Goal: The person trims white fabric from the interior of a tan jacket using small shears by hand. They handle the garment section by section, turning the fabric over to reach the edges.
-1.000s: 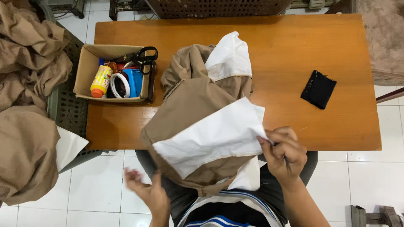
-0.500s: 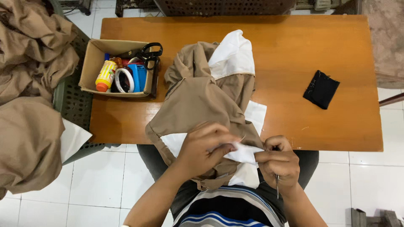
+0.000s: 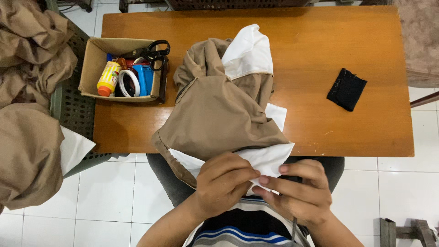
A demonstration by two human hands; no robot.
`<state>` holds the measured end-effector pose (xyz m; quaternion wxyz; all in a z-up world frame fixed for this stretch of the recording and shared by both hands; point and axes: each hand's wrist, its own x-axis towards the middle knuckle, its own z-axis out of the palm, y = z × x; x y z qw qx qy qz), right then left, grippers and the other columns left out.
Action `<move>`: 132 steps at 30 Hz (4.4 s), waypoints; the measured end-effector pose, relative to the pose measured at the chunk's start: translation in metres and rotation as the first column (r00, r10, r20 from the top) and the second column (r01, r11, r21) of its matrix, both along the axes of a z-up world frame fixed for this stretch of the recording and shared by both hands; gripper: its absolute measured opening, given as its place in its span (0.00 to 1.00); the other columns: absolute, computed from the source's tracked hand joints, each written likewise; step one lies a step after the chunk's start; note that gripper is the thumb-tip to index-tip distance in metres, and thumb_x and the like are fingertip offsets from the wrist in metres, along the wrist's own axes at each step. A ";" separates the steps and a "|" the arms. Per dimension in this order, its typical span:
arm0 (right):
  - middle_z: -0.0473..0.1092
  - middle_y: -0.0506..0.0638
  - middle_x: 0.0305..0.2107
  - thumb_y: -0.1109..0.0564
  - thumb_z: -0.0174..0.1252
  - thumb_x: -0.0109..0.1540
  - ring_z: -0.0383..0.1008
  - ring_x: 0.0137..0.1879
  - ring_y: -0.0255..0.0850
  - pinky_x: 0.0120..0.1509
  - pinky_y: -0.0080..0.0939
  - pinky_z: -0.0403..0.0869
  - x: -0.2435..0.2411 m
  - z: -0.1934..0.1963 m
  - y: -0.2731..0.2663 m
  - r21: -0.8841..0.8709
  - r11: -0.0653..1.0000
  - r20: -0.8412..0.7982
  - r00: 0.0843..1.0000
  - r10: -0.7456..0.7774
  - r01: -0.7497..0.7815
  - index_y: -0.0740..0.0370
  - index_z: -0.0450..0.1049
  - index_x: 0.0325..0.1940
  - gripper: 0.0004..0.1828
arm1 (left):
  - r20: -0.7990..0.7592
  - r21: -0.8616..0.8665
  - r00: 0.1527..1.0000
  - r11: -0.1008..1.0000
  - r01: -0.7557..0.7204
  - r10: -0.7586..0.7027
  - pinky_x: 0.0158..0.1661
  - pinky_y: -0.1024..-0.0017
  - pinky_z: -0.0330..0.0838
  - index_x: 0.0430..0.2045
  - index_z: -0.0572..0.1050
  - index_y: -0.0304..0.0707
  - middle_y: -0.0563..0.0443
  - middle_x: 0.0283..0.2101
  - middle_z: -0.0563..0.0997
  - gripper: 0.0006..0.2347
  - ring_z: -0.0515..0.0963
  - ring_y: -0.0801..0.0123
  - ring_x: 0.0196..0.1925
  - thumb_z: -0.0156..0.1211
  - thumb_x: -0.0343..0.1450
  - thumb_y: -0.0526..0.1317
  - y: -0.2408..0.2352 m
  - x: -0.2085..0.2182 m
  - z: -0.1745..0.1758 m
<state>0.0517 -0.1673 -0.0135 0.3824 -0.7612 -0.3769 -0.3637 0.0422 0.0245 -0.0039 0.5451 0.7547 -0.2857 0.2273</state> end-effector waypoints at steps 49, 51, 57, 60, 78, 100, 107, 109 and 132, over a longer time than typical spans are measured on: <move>0.79 0.65 0.33 0.68 0.65 0.59 0.80 0.34 0.46 0.38 0.38 0.77 0.017 -0.045 0.000 0.574 0.810 -0.667 0.643 0.376 0.121 0.55 0.52 0.14 0.30 | -0.328 -0.182 0.774 0.767 -0.615 0.542 0.30 0.74 0.77 0.31 0.81 0.28 0.49 0.19 0.76 0.07 0.77 0.77 0.25 0.64 0.73 0.36 0.058 0.006 -0.036; 0.79 0.63 0.32 0.67 0.69 0.56 0.78 0.32 0.43 0.37 0.37 0.75 0.017 -0.046 0.001 0.576 0.814 -0.652 0.643 0.401 0.076 0.55 0.53 0.14 0.29 | -0.328 -0.177 0.766 0.761 -0.624 0.552 0.30 0.74 0.77 0.31 0.81 0.28 0.49 0.19 0.76 0.06 0.77 0.77 0.25 0.64 0.73 0.36 0.060 0.003 -0.039; 0.79 0.58 0.25 0.66 0.72 0.53 0.74 0.24 0.41 0.31 0.36 0.72 0.016 -0.042 0.005 0.521 0.851 -0.658 0.668 0.348 0.070 0.55 0.55 0.11 0.31 | -0.339 -0.194 0.764 0.754 -0.627 0.548 0.25 0.74 0.75 0.29 0.80 0.27 0.49 0.16 0.74 0.06 0.74 0.76 0.22 0.64 0.72 0.35 0.062 -0.002 -0.040; 0.79 0.56 0.24 0.65 0.71 0.55 0.73 0.24 0.39 0.32 0.33 0.71 0.017 -0.051 0.004 0.494 0.866 -0.682 0.654 0.328 0.081 0.55 0.55 0.11 0.31 | -0.338 -0.210 0.770 0.754 -0.623 0.542 0.25 0.76 0.75 0.29 0.80 0.26 0.50 0.16 0.73 0.06 0.73 0.79 0.20 0.63 0.73 0.34 0.066 -0.002 -0.044; 0.63 0.45 0.14 0.60 0.68 0.62 0.55 0.22 0.32 0.28 0.29 0.56 0.041 -0.107 0.000 0.397 0.884 -0.756 0.634 0.162 0.247 0.52 0.52 0.18 0.31 | -0.806 0.108 0.515 0.928 -0.357 0.292 0.32 0.73 0.71 0.37 0.83 0.40 0.47 0.29 0.84 0.21 0.79 0.66 0.31 0.83 0.53 0.44 0.090 0.064 -0.095; 0.56 0.36 0.18 0.63 0.64 0.70 0.54 0.27 0.26 0.32 0.26 0.55 0.077 -0.165 -0.002 0.374 0.739 -0.841 0.541 0.017 0.560 0.49 0.53 0.24 0.29 | 0.196 0.429 0.913 0.806 -0.407 0.357 0.62 0.54 0.61 0.58 0.74 0.50 0.48 0.53 0.75 0.18 0.71 0.54 0.61 0.47 0.77 0.52 0.062 0.012 -0.135; 0.56 0.40 0.18 0.63 0.69 0.67 0.54 0.27 0.30 0.32 0.30 0.54 0.095 -0.168 -0.004 0.306 0.776 -0.806 0.584 -0.097 0.551 0.52 0.56 0.24 0.28 | 0.028 0.794 0.972 0.586 -0.162 0.232 0.71 0.51 0.52 0.62 0.68 0.71 0.64 0.73 0.66 0.22 0.63 0.68 0.74 0.50 0.72 0.60 0.101 -0.058 -0.210; 0.55 0.40 0.18 0.64 0.70 0.67 0.54 0.28 0.30 0.33 0.31 0.54 0.101 -0.171 -0.001 0.320 0.767 -0.785 0.609 -0.114 0.556 0.53 0.56 0.24 0.28 | 0.049 0.838 0.938 0.496 -0.225 0.343 0.70 0.39 0.45 0.66 0.65 0.66 0.62 0.73 0.65 0.25 0.62 0.64 0.74 0.47 0.73 0.62 0.115 -0.068 -0.196; 0.46 0.40 0.24 0.63 0.63 0.74 0.49 0.32 0.32 0.44 0.35 0.56 0.146 -0.085 -0.033 0.339 0.756 -0.630 0.732 -0.260 0.560 0.55 0.51 0.27 0.29 | -0.060 -0.199 0.650 0.629 -0.752 0.758 0.56 0.65 0.82 0.51 0.71 0.23 0.31 0.58 0.75 0.10 0.78 0.46 0.64 0.60 0.77 0.21 0.106 0.006 0.000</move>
